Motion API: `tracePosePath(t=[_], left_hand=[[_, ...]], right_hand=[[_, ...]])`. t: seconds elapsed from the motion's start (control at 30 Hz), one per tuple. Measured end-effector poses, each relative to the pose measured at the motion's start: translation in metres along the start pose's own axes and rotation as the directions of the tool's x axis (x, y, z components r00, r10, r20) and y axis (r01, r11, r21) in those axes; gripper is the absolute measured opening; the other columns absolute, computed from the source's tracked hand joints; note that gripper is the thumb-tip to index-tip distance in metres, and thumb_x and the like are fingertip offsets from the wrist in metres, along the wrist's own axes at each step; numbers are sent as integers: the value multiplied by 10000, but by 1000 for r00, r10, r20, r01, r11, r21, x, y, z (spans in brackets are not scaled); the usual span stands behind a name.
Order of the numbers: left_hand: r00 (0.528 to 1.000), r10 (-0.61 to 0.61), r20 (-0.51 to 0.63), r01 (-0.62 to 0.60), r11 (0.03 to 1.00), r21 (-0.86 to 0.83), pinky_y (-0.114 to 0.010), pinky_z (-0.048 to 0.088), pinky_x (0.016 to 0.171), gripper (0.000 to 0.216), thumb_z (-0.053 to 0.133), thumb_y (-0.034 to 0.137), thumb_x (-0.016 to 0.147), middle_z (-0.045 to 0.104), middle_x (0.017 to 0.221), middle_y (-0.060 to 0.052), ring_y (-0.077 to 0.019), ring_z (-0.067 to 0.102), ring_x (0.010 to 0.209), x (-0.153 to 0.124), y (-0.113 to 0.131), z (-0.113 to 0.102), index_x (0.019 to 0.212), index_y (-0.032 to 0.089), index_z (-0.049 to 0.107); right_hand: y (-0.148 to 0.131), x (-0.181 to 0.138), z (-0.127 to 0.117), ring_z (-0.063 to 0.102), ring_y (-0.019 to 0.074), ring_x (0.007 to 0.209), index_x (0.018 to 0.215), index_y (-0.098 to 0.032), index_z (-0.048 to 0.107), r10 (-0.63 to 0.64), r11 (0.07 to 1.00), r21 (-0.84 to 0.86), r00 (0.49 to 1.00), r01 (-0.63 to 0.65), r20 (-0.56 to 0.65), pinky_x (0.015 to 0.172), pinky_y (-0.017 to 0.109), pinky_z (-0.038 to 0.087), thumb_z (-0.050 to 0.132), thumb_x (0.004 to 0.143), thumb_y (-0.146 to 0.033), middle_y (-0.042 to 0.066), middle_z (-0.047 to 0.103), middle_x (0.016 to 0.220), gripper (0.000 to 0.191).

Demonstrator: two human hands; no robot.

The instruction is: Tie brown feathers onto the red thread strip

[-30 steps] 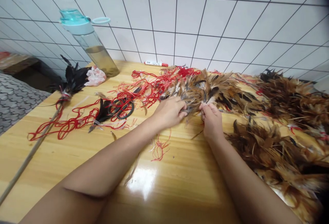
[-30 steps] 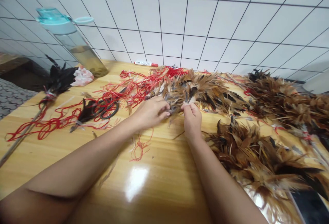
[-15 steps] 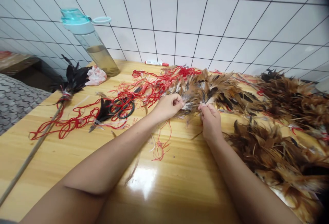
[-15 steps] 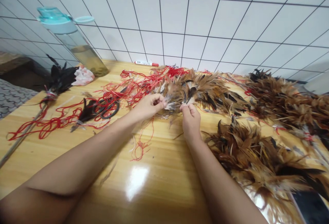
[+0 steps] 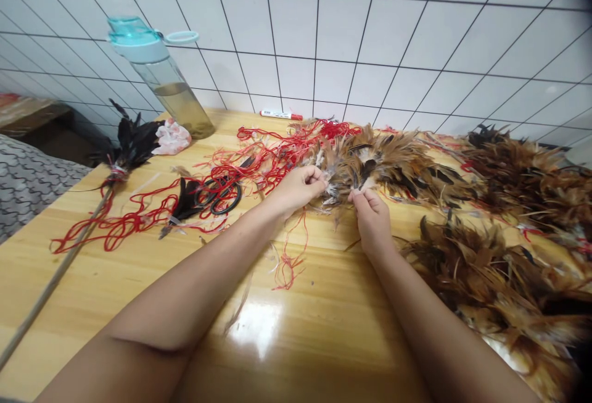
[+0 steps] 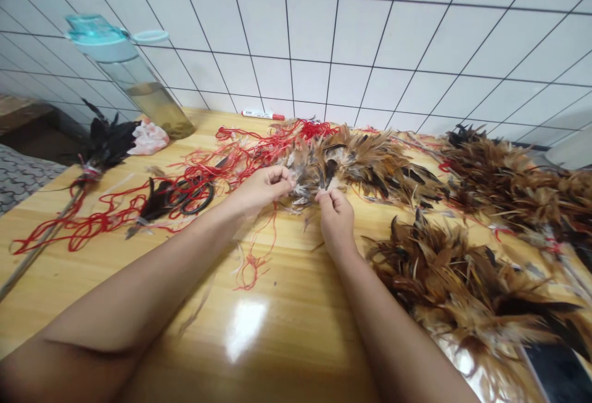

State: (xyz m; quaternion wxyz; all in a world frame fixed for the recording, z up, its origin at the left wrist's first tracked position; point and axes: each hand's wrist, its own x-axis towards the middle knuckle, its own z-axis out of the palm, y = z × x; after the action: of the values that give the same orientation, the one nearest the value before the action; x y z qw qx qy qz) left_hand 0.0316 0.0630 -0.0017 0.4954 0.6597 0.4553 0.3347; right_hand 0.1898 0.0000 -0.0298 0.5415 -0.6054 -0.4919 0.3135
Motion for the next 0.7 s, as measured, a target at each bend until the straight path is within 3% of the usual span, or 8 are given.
tracePosePath(t=[0.17,0.27,0.4,0.53,0.7], left_hand=[[998,33,53,-39,993,116,-208,357,561,182,630,326,710,540,618,23,-95,469,585,2,1,-6,685,150,590],[999,39,20,-38,999,-28,-208,364,558,182,651,318,701,538,612,25,-90,469,571,-1,6,-3,724,147,592],[997,-23,76,39,976,-216,-210,388,558,180,665,284,694,559,608,12,-86,501,557,-6,11,7,724,139,564],[994,-74,85,92,967,-239,-218,403,564,186,685,281,670,591,621,-7,-90,519,565,-9,10,14,705,126,589],[996,-79,50,90,952,-293,-228,415,600,184,703,270,632,613,631,-1,-93,528,583,-10,10,20,694,120,616]], right_hand=[[0,1,2,492,150,704,647,-203,542,26,999,44,999,-25,-25,721,281,385,506,798,-368,-20,518,649,227],[3,1,2,521,161,746,671,-199,570,17,999,47,1000,-17,-4,768,298,397,509,811,-389,-6,557,691,244],[6,1,2,541,176,794,703,-200,594,-41,999,2,998,41,47,811,322,401,502,829,-386,15,580,748,243],[4,2,2,531,181,747,678,-200,584,-115,988,-97,991,121,65,765,329,405,482,830,-345,24,562,722,233],[5,3,1,471,167,644,566,-212,450,-181,954,-226,980,195,84,651,309,382,469,814,-325,13,481,632,273]])
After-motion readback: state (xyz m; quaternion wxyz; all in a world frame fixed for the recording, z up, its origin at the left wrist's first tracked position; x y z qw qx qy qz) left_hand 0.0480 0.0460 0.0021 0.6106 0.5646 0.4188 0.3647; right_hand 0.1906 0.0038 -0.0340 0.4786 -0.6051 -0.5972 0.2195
